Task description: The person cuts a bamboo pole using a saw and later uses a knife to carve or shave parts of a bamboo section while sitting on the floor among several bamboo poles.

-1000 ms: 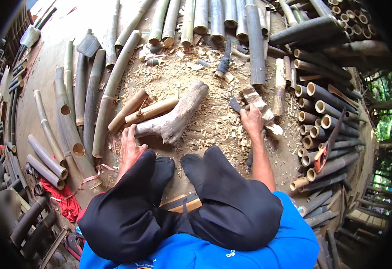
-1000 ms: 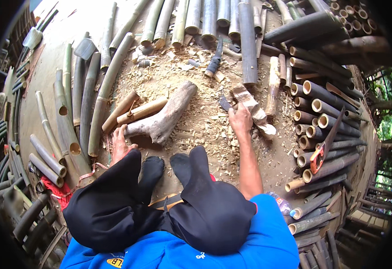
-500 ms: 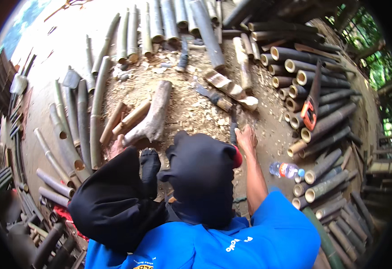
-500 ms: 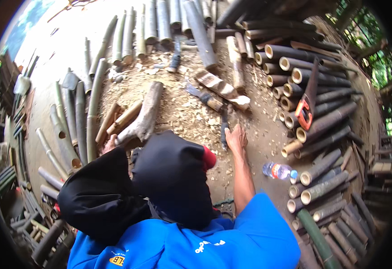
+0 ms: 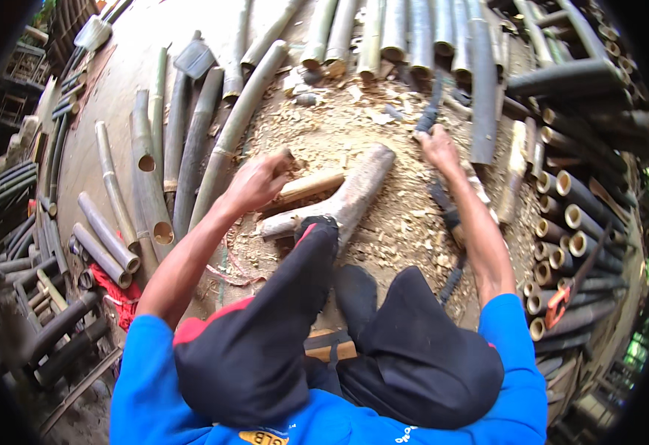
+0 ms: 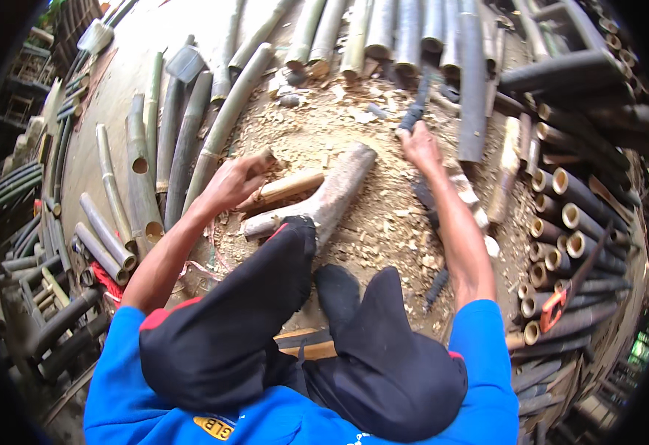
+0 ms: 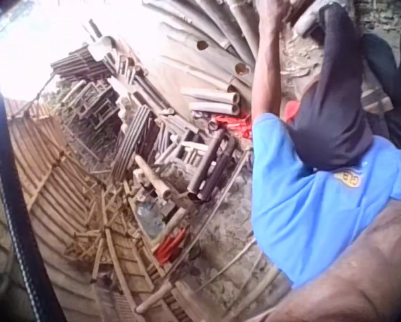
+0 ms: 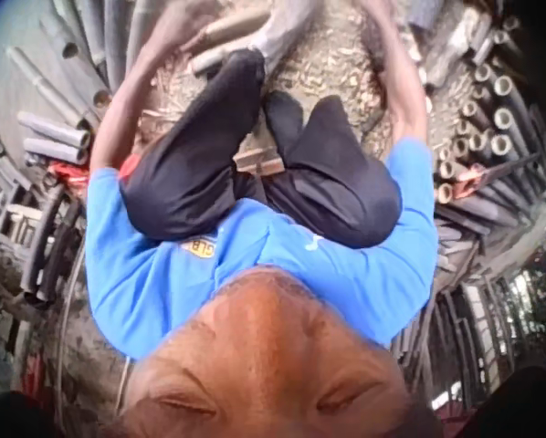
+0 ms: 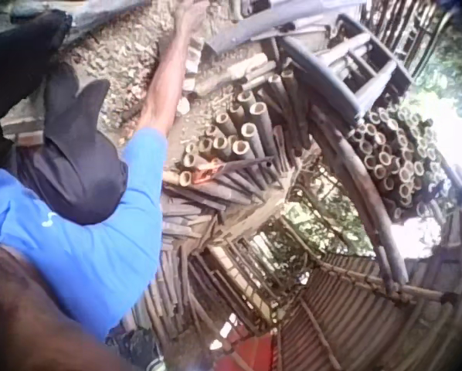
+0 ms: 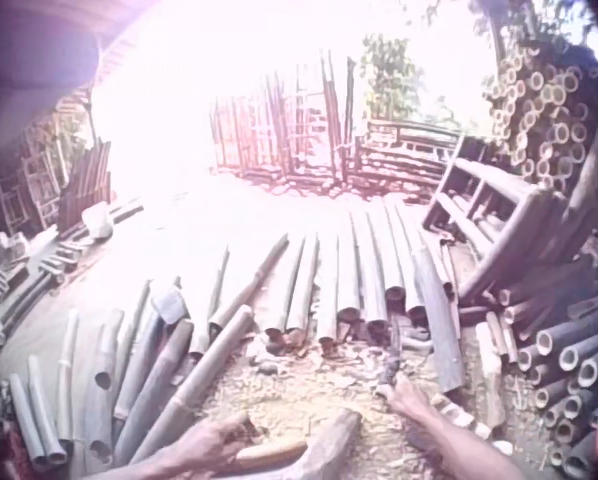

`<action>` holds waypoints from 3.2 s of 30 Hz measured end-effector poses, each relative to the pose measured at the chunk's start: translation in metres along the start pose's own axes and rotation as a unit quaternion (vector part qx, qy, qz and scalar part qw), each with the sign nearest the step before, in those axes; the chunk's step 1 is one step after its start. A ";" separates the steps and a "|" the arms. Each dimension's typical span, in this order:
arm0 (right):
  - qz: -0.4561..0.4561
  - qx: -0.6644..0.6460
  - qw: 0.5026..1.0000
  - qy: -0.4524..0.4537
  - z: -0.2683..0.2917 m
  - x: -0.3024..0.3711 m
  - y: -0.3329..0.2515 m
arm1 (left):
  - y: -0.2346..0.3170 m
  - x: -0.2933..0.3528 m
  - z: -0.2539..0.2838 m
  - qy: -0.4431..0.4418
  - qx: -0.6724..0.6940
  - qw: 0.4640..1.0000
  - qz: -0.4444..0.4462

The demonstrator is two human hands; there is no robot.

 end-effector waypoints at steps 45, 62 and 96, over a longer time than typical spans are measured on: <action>0.046 -0.015 0.986 -0.162 -0.072 0.202 0.011 | -0.008 -0.003 -0.058 0.425 0.549 0.689 0.209; 0.171 -0.136 0.975 -0.049 -0.004 0.232 -0.047 | -0.022 0.026 -0.053 0.458 0.514 0.688 0.230; 0.121 -0.023 0.989 -0.084 -0.044 0.210 -0.024 | -0.007 0.022 -0.047 0.490 0.515 0.677 0.192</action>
Point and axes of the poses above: each hand's wrist, its own x-axis away from the middle knuckle, its own z-axis out of the back of the hand, y = z × x, the point moved 10 cm from there along -x, towards the middle knuckle, and after that the axes turned 15 degrees about -z, right-handed, at the moved point
